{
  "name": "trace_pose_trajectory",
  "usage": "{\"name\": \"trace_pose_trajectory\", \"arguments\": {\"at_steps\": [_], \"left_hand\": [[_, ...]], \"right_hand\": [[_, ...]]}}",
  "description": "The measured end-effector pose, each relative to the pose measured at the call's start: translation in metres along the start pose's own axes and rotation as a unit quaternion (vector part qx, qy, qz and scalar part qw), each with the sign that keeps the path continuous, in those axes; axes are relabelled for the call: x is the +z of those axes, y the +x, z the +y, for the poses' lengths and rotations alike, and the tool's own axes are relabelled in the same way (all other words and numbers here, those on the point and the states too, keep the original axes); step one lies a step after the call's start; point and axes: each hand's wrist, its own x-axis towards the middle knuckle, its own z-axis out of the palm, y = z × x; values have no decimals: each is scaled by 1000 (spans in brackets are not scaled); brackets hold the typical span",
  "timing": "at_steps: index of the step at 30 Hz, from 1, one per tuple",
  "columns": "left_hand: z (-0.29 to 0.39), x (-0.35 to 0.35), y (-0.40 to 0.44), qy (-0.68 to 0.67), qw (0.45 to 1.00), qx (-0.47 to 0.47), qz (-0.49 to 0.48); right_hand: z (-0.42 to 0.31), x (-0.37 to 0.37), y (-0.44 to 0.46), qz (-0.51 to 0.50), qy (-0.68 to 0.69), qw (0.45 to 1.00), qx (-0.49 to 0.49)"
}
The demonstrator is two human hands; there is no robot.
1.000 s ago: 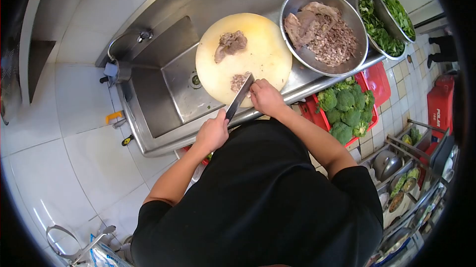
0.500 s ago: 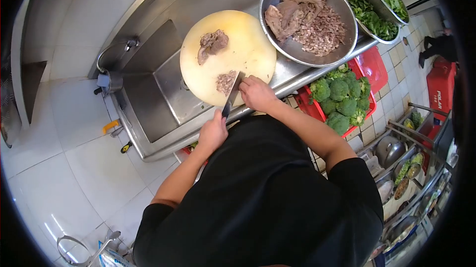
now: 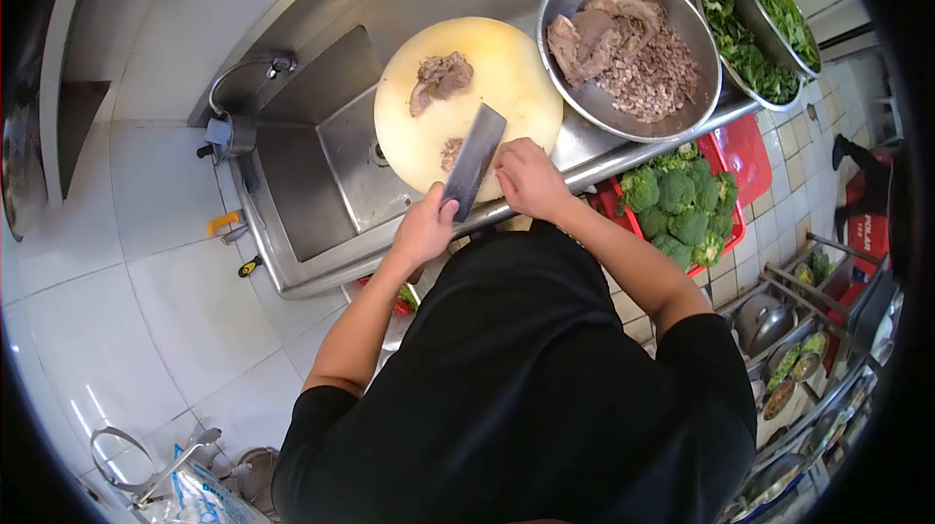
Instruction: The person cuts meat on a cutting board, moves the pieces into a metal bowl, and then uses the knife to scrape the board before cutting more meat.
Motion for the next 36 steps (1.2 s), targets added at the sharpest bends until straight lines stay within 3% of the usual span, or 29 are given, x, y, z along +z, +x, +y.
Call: {"name": "trace_pose_trajectory", "arguments": {"at_steps": [3,4,7,11,16,17,19,20,24,27,29,30,34,36], "left_hand": [[0,-49,-12,-238,954,-165,-73],[-36,-46,-15,-327,924,-184,-69],[-90,-59,-24,-400,890,-212,-47],[-136,-34,-34,-450,848,-274,-58],[-84,31,-20,-509,824,-237,-75],[-70,42,-13,-481,846,-211,-92],[-40,59,-3,-521,830,-169,-110],[-32,60,1,-522,830,-161,-112],[24,42,26,-483,859,-81,-146],[67,31,49,-412,897,25,-156],[112,12,61,-326,931,78,-146],[125,16,76,-289,940,127,-130],[171,2,107,-214,960,151,-96],[170,2,122,-223,959,166,-47]], "right_hand": [[-4,3,-6,129,-54,989,56],[-1,5,-6,64,-41,992,100],[-3,40,7,80,-94,987,104],[-32,80,39,55,-23,986,158],[-45,110,60,133,13,975,179],[-45,111,61,167,57,967,183],[-40,108,61,236,140,943,187],[-36,104,59,275,210,917,197],[-34,53,54,367,214,879,215],[-22,-9,54,443,23,887,128],[-32,-58,59,499,-75,858,97],[-23,-76,62,522,-84,843,97],[44,-131,56,576,-54,802,149],[95,-151,38,533,-113,813,203]]}}
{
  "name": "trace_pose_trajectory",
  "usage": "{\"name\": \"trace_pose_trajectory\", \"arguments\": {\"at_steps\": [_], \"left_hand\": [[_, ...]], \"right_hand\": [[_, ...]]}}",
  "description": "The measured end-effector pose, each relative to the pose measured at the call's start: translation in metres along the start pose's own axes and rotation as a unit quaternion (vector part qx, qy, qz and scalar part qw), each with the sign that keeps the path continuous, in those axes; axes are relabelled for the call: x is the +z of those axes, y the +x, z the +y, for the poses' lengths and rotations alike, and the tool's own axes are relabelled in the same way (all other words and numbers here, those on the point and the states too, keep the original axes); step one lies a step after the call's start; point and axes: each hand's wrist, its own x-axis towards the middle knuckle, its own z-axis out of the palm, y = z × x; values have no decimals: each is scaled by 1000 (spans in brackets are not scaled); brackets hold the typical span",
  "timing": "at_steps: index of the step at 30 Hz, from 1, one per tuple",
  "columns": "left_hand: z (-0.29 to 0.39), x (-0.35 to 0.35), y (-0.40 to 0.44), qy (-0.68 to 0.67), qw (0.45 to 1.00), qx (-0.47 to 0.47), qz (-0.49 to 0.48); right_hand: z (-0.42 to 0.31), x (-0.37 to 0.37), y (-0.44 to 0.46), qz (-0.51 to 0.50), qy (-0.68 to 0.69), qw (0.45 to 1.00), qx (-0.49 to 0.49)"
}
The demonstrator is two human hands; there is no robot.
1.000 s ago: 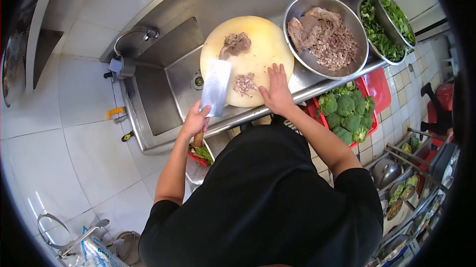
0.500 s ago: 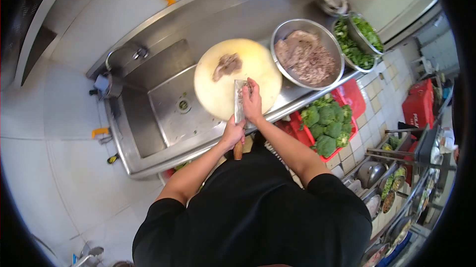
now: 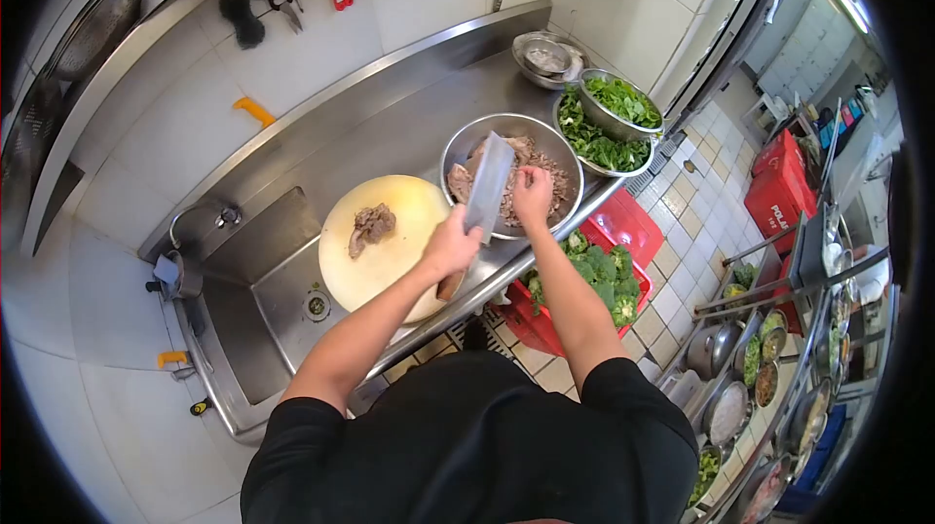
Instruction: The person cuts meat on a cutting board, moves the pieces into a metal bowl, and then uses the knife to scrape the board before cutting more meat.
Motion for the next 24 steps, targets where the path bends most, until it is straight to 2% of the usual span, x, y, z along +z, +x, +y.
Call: {"name": "trace_pose_trajectory", "arguments": {"at_steps": [1,3,5,6,7,9,10,12,13,15,17,18,21,24], "left_hand": [[3,-9,1,-18,1000,4,13],[30,-38,-15,-87,995,-41,20],[24,-59,-27,-151,987,-37,41],[22,-67,-38,-179,981,-49,54],[16,-74,-48,-206,974,-60,66],[-11,-78,-67,-221,967,-77,99],[-23,-77,-77,-213,965,-98,119],[-51,-74,-98,-186,961,-142,146],[-67,-72,-109,-167,960,-165,152],[-89,-66,-133,-198,942,-207,174],[-99,-63,-153,-204,931,-241,185],[-99,-63,-160,-193,930,-252,186],[-98,-67,-173,-169,936,-258,170],[-99,-74,-181,-150,940,-280,124]], "right_hand": [[21,-6,11,-19,-42,999,5],[45,-20,39,18,-13,999,43],[57,-40,76,-24,4,991,135],[67,-44,92,-32,-41,989,140],[83,-45,107,-82,-46,983,156],[104,-42,123,-246,-57,962,106],[102,-42,120,-337,-131,932,38],[91,-37,111,-496,-265,820,-103],[106,-21,104,-510,-295,807,-47],[144,4,96,-437,-359,823,-59],[120,-8,107,-444,-354,820,-66],[102,-23,119,-496,-273,821,-79],[104,-31,134,-552,-96,829,4],[100,-32,136,-573,-101,813,32]]}}
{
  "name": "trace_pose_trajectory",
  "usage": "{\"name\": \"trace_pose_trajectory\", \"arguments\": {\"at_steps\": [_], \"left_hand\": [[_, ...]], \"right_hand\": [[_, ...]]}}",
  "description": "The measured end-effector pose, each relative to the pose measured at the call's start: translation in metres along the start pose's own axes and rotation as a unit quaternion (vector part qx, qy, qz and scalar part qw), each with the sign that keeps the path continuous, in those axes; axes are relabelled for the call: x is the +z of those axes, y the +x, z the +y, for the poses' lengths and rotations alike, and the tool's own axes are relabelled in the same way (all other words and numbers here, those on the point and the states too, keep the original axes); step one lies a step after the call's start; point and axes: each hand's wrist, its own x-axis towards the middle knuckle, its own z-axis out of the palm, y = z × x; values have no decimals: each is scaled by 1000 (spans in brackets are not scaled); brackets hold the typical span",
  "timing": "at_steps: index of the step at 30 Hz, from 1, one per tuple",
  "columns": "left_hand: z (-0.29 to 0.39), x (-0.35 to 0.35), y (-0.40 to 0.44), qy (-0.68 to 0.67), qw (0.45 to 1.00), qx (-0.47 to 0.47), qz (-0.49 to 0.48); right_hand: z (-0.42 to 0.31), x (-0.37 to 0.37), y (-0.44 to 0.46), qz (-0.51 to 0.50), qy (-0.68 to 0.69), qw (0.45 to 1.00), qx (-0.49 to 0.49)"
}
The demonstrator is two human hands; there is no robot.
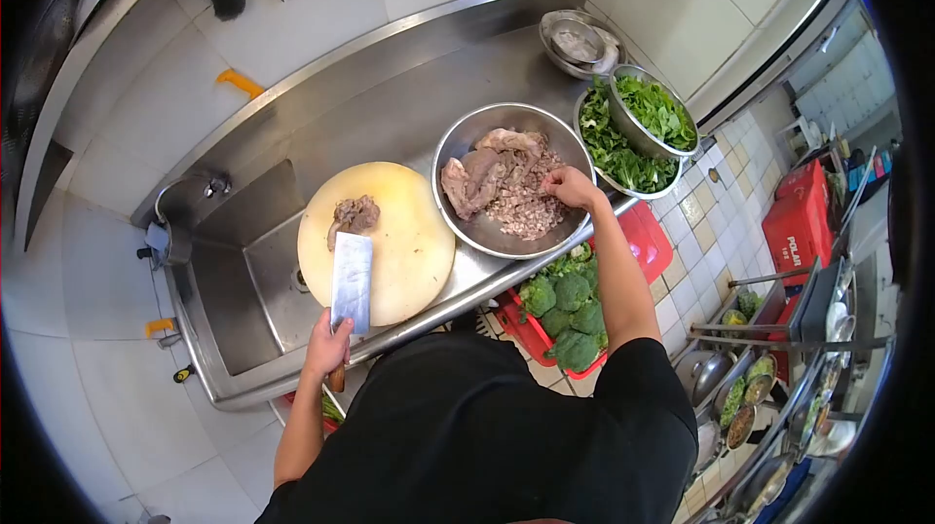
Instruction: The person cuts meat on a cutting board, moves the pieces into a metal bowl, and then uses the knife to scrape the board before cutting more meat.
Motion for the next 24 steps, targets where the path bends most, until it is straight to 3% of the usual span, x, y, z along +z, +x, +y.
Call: {"name": "trace_pose_trajectory", "arguments": {"at_steps": [8,10,11,15,19,24], "left_hand": [[-8,-9,10,150,987,-57,-24],[-23,-18,26,205,978,23,-25],[-28,-25,32,232,971,60,-25],[7,-36,33,262,963,38,-44],[23,-41,31,365,929,63,-30],[24,-52,4,423,903,70,-28]], "right_hand": [[-48,21,-17,48,86,995,6],[-102,40,-35,82,85,993,-22],[-128,58,-42,96,85,991,-37],[-205,182,-63,162,78,962,-206],[-220,317,-76,97,29,964,-247],[-240,320,-106,95,5,966,-240]]}}
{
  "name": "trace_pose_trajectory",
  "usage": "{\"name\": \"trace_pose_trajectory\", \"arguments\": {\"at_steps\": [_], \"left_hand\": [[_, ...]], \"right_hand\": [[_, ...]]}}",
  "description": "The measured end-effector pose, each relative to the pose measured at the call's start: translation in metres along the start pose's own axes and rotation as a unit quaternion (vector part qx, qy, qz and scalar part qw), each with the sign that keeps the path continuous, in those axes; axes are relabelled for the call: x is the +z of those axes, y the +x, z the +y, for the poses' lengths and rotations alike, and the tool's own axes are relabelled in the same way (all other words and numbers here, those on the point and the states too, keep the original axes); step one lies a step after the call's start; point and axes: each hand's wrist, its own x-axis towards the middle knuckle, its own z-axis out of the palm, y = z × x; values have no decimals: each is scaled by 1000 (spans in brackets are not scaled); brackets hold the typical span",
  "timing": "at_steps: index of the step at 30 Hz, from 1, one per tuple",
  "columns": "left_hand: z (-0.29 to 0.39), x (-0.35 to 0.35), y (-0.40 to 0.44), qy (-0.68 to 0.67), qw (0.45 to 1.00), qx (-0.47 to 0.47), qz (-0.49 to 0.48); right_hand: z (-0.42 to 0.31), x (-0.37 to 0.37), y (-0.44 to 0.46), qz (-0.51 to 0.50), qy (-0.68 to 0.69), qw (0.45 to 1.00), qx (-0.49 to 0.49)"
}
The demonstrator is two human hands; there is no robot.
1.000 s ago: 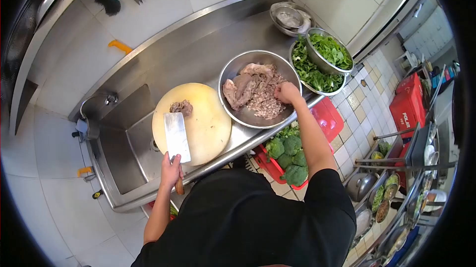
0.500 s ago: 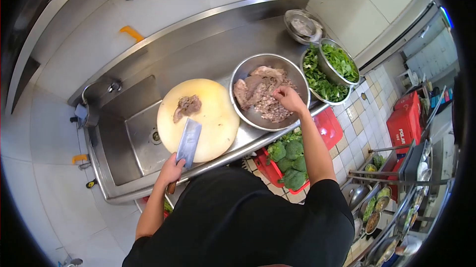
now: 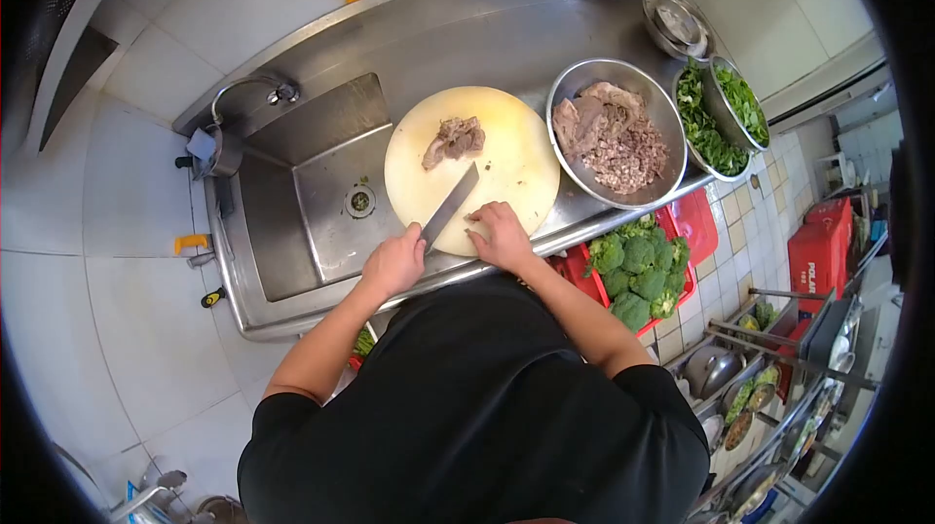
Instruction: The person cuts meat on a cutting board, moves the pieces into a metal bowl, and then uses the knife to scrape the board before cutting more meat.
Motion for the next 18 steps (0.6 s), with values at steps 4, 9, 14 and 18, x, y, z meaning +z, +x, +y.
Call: {"name": "trace_pose_trajectory", "arguments": {"at_steps": [4,9,14,18], "left_hand": [[-14,8,-2,25,1000,12,-10],[-8,2,-14,37,998,38,-23],[-9,-5,-20,66,996,44,-37],[-10,8,-19,65,997,17,-49]], "right_hand": [[0,-3,1,21,-10,1000,20],[-1,9,7,29,-79,996,-13],[2,17,5,1,-133,991,-1],[2,19,5,-2,-142,990,1]]}}
